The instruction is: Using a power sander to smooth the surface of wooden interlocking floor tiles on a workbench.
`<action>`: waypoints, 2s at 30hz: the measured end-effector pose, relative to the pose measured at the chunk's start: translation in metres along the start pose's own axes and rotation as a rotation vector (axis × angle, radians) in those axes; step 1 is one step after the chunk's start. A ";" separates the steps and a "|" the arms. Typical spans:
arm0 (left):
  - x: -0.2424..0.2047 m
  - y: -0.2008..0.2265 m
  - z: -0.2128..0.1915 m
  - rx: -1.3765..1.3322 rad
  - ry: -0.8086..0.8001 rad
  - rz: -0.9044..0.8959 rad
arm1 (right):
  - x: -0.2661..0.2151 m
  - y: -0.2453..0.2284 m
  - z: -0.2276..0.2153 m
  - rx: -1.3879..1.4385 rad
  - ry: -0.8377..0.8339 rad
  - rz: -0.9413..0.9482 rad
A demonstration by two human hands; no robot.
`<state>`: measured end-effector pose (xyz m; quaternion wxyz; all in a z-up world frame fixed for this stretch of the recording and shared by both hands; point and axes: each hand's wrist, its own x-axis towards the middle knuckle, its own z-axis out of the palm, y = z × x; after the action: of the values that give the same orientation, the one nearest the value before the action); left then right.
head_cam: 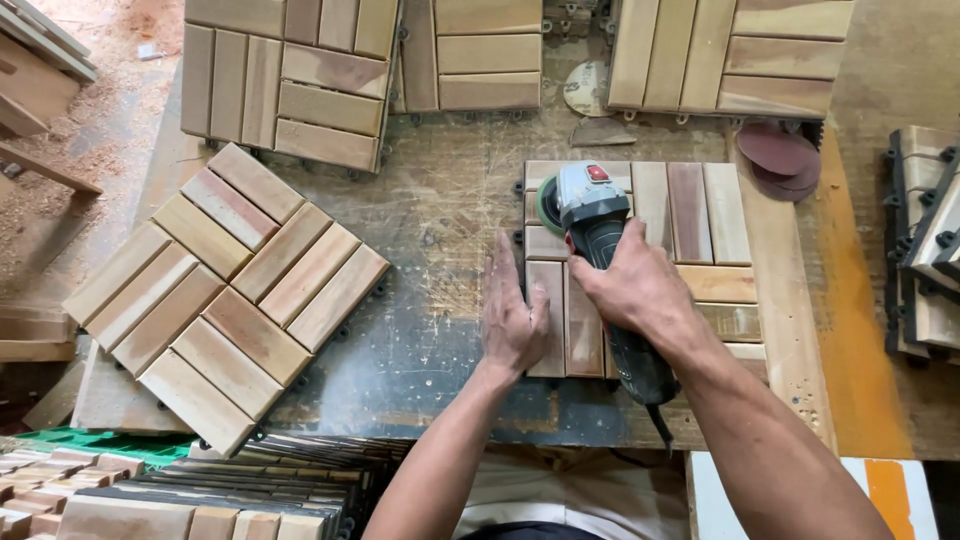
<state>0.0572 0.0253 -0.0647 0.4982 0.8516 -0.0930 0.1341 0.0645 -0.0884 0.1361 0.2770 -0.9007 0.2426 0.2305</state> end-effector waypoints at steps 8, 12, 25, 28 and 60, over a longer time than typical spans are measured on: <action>-0.003 -0.002 0.001 0.032 -0.039 -0.029 | 0.000 0.033 -0.032 0.028 0.089 0.096; -0.004 -0.007 0.006 0.082 -0.066 -0.043 | 0.016 0.076 -0.049 0.091 0.182 0.170; 0.005 0.010 -0.002 0.059 -0.258 -0.207 | 0.012 0.127 -0.057 0.050 0.239 0.431; 0.005 0.007 0.001 0.076 -0.211 -0.136 | 0.009 0.111 -0.045 0.044 0.213 0.382; 0.006 -0.001 -0.002 -0.006 -0.119 -0.006 | -0.002 0.080 -0.029 0.072 0.107 0.202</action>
<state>0.0626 0.0272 -0.0634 0.4948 0.8568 -0.1202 0.0814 0.0263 -0.1638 0.1276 0.2710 -0.8722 0.3547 0.2002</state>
